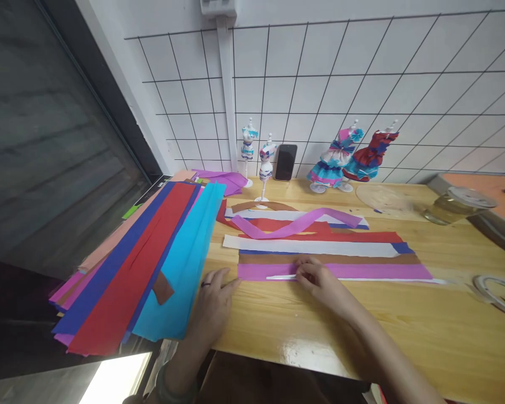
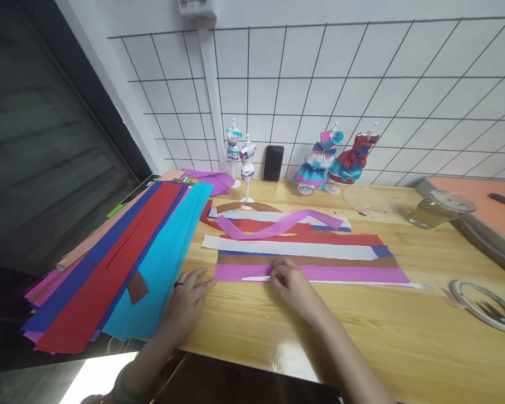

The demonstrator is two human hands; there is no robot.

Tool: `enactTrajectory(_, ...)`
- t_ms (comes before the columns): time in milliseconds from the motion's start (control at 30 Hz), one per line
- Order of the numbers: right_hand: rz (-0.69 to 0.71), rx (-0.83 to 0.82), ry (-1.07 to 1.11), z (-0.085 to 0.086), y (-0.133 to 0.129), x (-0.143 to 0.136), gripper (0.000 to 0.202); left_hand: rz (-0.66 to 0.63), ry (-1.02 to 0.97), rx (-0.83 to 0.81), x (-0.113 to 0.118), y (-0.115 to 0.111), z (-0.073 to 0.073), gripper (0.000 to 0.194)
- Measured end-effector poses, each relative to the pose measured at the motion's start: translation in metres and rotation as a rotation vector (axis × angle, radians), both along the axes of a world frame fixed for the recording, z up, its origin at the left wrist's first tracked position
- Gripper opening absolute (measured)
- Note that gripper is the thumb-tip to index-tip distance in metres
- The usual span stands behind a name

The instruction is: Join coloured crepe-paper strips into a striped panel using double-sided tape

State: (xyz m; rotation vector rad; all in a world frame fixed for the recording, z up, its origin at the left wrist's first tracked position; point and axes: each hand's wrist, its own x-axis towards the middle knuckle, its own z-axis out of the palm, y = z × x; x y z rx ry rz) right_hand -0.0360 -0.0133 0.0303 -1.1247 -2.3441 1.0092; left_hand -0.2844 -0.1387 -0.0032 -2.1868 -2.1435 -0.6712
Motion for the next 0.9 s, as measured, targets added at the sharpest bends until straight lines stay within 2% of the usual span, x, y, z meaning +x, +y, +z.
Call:
enactTrajectory(267, -0.267, 0.098, -0.146, -0.008, 0.013, 0.094, 0.025, -0.002, 0.030, 0.017, -0.001, 0.002, 0.002, 0.046)
enactTrajectory(533, -0.525, 0.213, -0.240, -0.028, 0.022, 0.175, 0.028, -0.017, 0.064, 0.027, -0.002, 0.003, 0.000, 0.047)
enactTrajectory(700, -0.609, 0.279, -0.340, -0.037, 0.032, 0.204, 0.027, -0.021, 0.062, 0.027, -0.004, 0.005, -0.001, 0.047)
enactTrajectory(900, -0.595, 0.345, -0.432, -0.042, 0.038, 0.212, 0.025, -0.022, -0.005, -0.012, -0.010, 0.009, -0.001, 0.042)
